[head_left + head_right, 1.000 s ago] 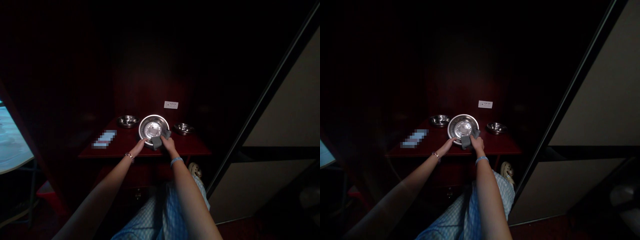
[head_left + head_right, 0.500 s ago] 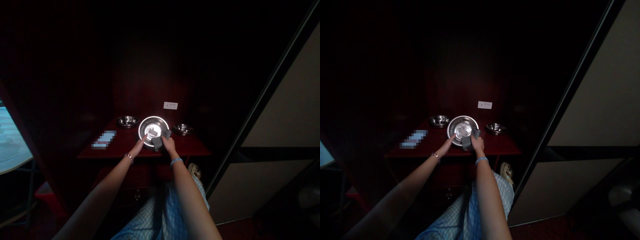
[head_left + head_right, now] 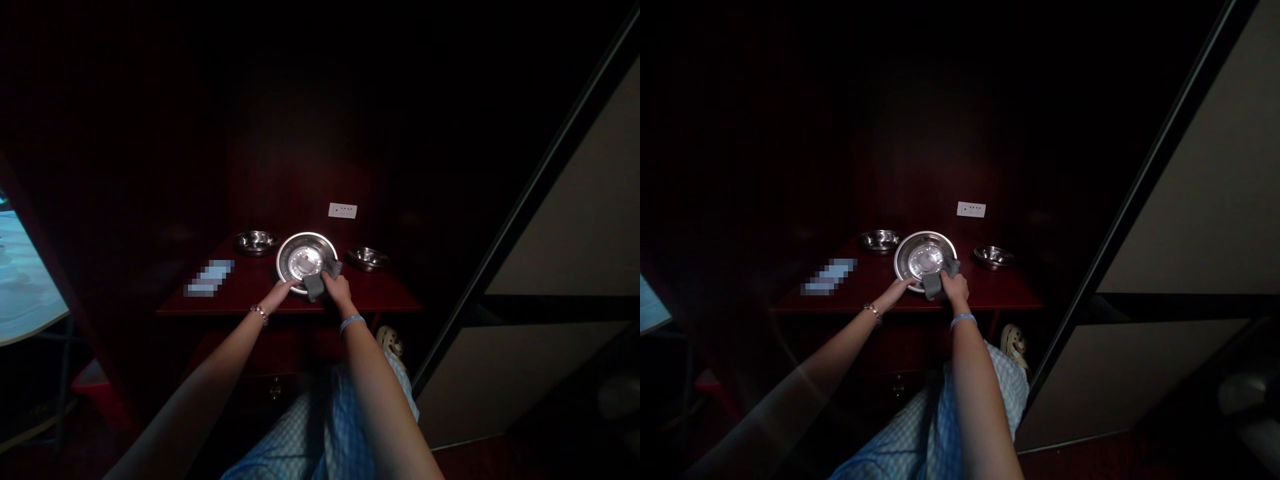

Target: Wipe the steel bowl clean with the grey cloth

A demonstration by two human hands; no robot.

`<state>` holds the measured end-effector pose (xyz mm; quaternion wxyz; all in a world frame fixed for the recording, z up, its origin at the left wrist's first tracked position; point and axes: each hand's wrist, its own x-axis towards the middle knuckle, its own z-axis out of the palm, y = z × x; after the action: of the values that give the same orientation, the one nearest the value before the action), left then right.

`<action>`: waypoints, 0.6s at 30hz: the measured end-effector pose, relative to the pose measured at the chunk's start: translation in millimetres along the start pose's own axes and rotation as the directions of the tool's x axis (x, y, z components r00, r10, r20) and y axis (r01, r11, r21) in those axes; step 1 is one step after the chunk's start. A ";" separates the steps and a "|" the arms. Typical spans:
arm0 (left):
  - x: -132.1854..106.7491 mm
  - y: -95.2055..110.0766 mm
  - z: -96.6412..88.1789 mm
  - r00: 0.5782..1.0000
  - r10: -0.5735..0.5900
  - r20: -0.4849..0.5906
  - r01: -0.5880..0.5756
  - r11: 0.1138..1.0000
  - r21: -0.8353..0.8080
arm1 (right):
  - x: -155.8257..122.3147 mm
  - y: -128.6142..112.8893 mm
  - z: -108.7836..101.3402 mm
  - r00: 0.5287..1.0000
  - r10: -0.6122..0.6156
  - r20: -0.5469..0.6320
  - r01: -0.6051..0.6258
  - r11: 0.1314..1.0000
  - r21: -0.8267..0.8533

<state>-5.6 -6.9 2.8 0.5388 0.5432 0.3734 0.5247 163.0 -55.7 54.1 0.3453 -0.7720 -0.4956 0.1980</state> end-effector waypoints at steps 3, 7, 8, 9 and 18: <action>1.0 -0.5 -0.7 1.000 -0.004 -0.014 0.004 1.000 0.023 | -2.0 -1.1 -4.4 1.000 0.008 -0.013 -0.009 1.000 -0.024; 1.2 -0.8 -1.2 0.999 -0.016 -0.039 0.019 0.997 0.075 | -3.9 -1.6 -8.4 0.998 0.006 -0.062 -0.009 0.999 -0.042; 1.4 -1.2 -1.4 0.999 -0.014 -0.043 0.017 0.997 0.078 | -4.3 -1.7 -9.0 0.997 0.003 -0.077 -0.006 0.999 -0.042; 1.7 -1.8 -1.6 0.999 -0.012 -0.047 0.015 0.997 0.075 | -4.7 -1.9 -9.4 0.996 0.000 -0.092 -0.004 0.999 -0.041; 6.6 -10.8 -4.6 0.997 -0.009 -0.073 0.011 1.000 0.025 | -3.2 -0.5 -10.8 0.979 0.013 -0.203 -0.002 0.999 0.052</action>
<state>-7.2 1.9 -7.3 0.5204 0.5285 0.4021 0.5369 168.3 -62.0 61.8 0.4133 -0.7808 -0.4495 0.1321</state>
